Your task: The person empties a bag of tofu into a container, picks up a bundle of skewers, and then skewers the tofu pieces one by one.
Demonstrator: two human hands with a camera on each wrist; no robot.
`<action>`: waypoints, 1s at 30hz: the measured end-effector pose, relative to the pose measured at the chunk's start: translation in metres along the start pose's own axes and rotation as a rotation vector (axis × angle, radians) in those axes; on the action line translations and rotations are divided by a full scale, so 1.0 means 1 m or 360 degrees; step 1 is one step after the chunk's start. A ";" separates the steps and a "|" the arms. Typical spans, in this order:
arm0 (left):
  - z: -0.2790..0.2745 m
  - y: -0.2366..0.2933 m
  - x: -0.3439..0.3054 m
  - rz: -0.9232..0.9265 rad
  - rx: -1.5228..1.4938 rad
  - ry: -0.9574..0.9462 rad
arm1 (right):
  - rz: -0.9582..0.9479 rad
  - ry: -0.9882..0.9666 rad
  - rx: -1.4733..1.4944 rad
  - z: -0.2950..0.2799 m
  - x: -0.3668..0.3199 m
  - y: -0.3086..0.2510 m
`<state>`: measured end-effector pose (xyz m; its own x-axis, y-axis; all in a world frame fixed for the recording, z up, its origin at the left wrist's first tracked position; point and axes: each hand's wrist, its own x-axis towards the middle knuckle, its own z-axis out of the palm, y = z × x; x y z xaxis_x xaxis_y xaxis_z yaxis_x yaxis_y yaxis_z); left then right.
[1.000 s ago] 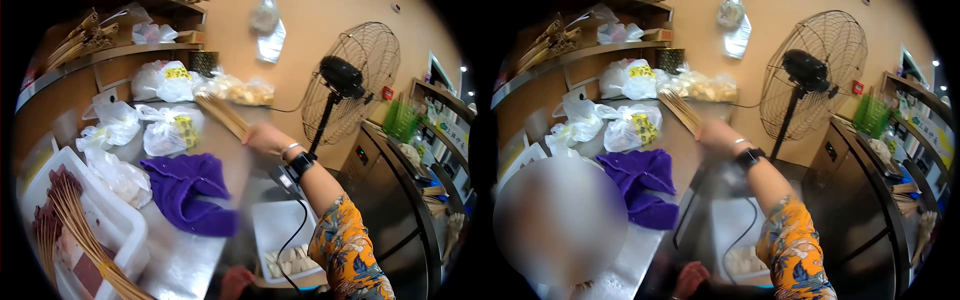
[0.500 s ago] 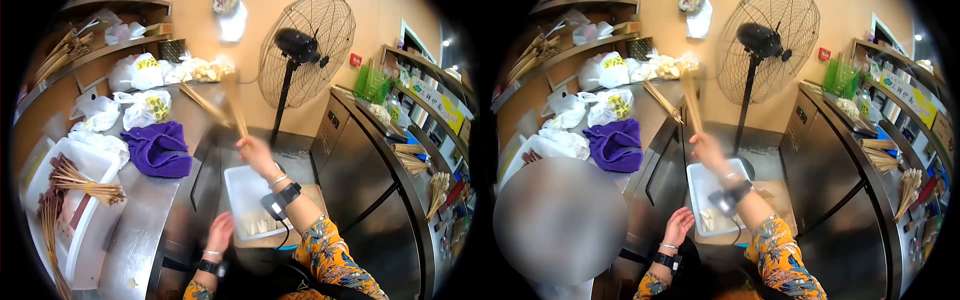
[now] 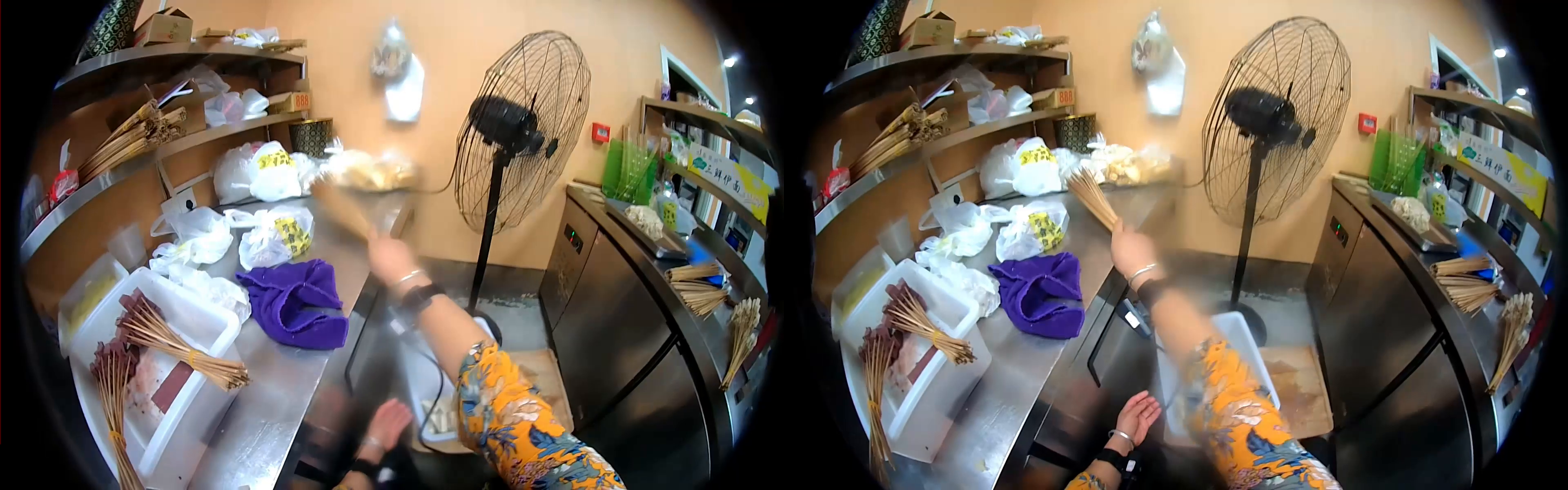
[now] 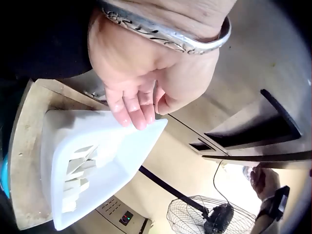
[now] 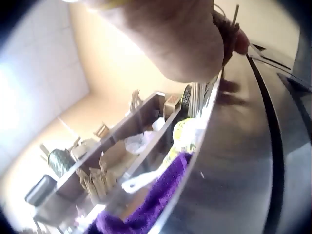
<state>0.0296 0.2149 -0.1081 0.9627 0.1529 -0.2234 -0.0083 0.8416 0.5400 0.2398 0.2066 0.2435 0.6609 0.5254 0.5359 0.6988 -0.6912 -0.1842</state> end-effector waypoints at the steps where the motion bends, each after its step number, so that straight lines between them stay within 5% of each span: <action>1: 0.007 0.007 -0.004 -0.0011 0.0009 -0.0009 | -0.0024 0.0051 -0.0065 0.002 -0.005 0.002; 4: 0.014 0.011 -0.009 0.0001 0.0099 0.0067 | 0.0075 0.0117 0.0042 -0.014 -0.050 0.009; 7: 0.017 0.016 -0.015 0.0015 0.0138 0.0004 | -0.0020 0.0359 0.0657 0.005 -0.137 0.046; 10: 0.021 0.019 -0.022 -0.0016 0.0285 -0.0095 | 0.0476 0.0196 0.1437 -0.019 -0.265 0.048; 14: 0.067 0.006 -0.050 -0.0274 0.0024 -0.0609 | 0.1060 -0.0224 0.2193 -0.037 -0.424 0.041; 16: 0.122 -0.016 -0.065 -0.0199 -0.0135 -0.1016 | 0.1277 -0.0463 0.1811 -0.051 -0.465 0.031; 17: 0.138 -0.030 -0.063 -0.0416 -0.0236 -0.0890 | 0.1279 -0.0420 0.1870 -0.034 -0.486 0.041; 19: 0.155 -0.072 -0.059 -0.0176 0.0104 -0.0569 | 0.1370 -0.0519 0.1605 -0.051 -0.504 0.052; 22: 0.199 -0.091 -0.075 -0.0174 0.0146 -0.0597 | 0.1272 -0.0165 0.1045 -0.086 -0.508 0.065; 26: 0.213 -0.106 -0.087 -0.0018 0.0334 -0.0693 | 0.1168 0.0643 0.0922 -0.080 -0.519 0.124; 30: 0.217 -0.115 -0.104 0.0068 0.0439 -0.0680 | 0.1038 0.0807 0.1050 -0.103 -0.493 0.169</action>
<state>-0.0106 -0.0099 0.0290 0.9881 -0.0901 0.1243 -0.0338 0.6621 0.7487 0.0038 -0.2200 0.0329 0.8768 -0.2243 0.4254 0.3607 -0.2783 -0.8902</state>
